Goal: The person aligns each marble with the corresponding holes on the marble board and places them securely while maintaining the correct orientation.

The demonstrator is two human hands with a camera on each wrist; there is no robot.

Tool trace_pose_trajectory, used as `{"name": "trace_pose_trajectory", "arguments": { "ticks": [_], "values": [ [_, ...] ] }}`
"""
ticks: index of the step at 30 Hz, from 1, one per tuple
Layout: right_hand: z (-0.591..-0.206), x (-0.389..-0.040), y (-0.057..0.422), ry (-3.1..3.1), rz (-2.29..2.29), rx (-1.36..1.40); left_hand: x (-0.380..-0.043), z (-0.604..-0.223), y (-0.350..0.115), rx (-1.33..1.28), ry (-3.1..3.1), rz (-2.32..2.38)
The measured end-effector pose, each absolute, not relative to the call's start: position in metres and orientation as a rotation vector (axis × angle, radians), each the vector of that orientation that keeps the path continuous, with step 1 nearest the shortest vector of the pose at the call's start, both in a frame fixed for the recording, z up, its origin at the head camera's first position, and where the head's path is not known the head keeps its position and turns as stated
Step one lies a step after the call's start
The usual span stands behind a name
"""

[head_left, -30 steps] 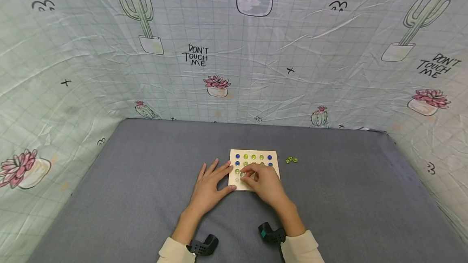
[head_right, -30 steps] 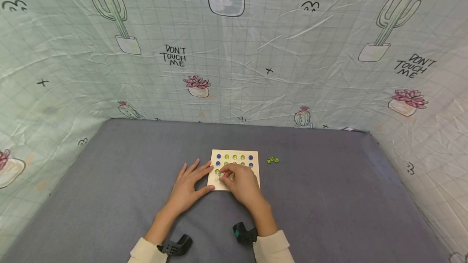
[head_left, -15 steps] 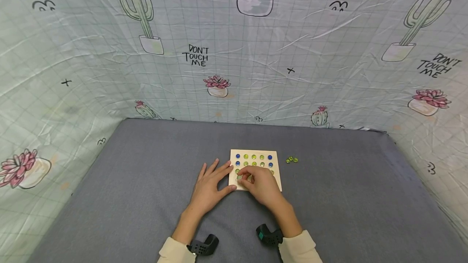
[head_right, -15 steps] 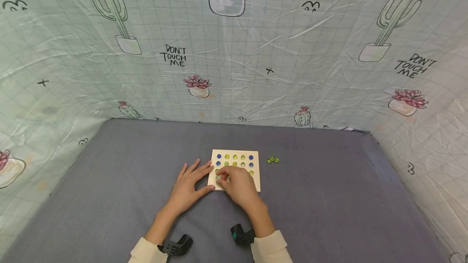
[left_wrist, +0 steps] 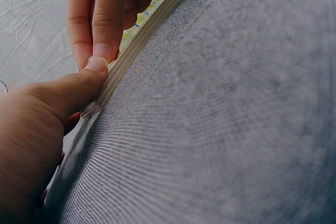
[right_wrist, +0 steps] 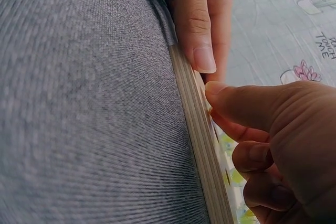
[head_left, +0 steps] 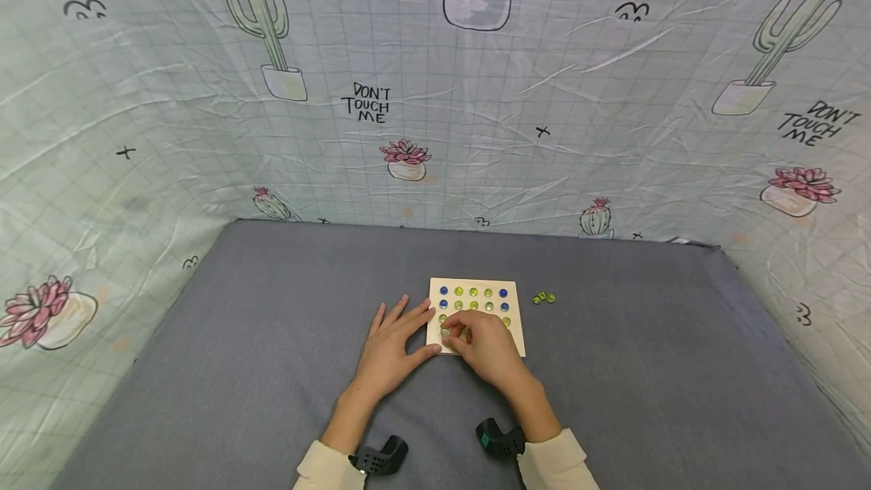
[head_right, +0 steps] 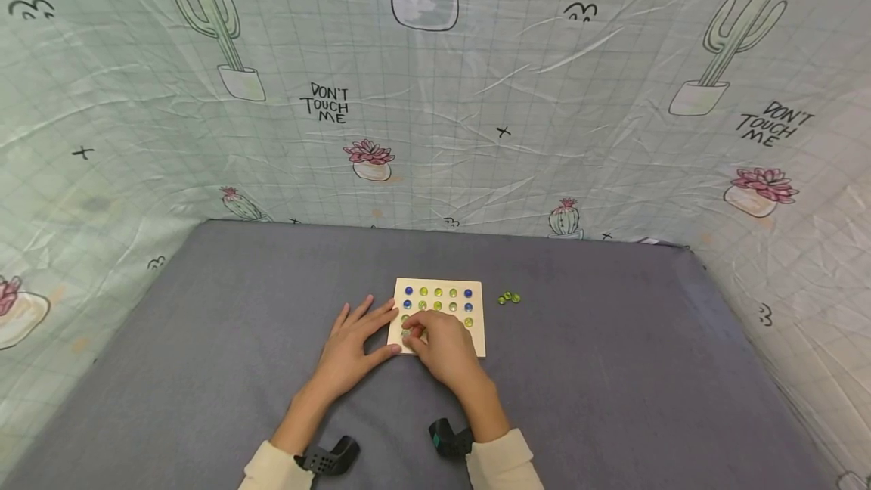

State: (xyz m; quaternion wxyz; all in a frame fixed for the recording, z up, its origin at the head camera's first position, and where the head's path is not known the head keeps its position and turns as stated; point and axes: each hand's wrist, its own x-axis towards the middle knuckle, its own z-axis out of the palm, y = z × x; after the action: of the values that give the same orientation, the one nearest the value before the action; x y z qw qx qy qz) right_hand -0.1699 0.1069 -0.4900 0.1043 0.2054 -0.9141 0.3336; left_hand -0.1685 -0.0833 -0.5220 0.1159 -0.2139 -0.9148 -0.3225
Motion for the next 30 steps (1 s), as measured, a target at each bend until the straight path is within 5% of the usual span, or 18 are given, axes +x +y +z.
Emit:
{"name": "trace_pose_trajectory", "arguments": {
  "ticks": [30],
  "values": [
    [-0.479, -0.17, 0.116, -2.649, 0.972, 0.548, -0.167, -0.521, -0.082, -0.615, -2.698, -0.938]
  ]
}}
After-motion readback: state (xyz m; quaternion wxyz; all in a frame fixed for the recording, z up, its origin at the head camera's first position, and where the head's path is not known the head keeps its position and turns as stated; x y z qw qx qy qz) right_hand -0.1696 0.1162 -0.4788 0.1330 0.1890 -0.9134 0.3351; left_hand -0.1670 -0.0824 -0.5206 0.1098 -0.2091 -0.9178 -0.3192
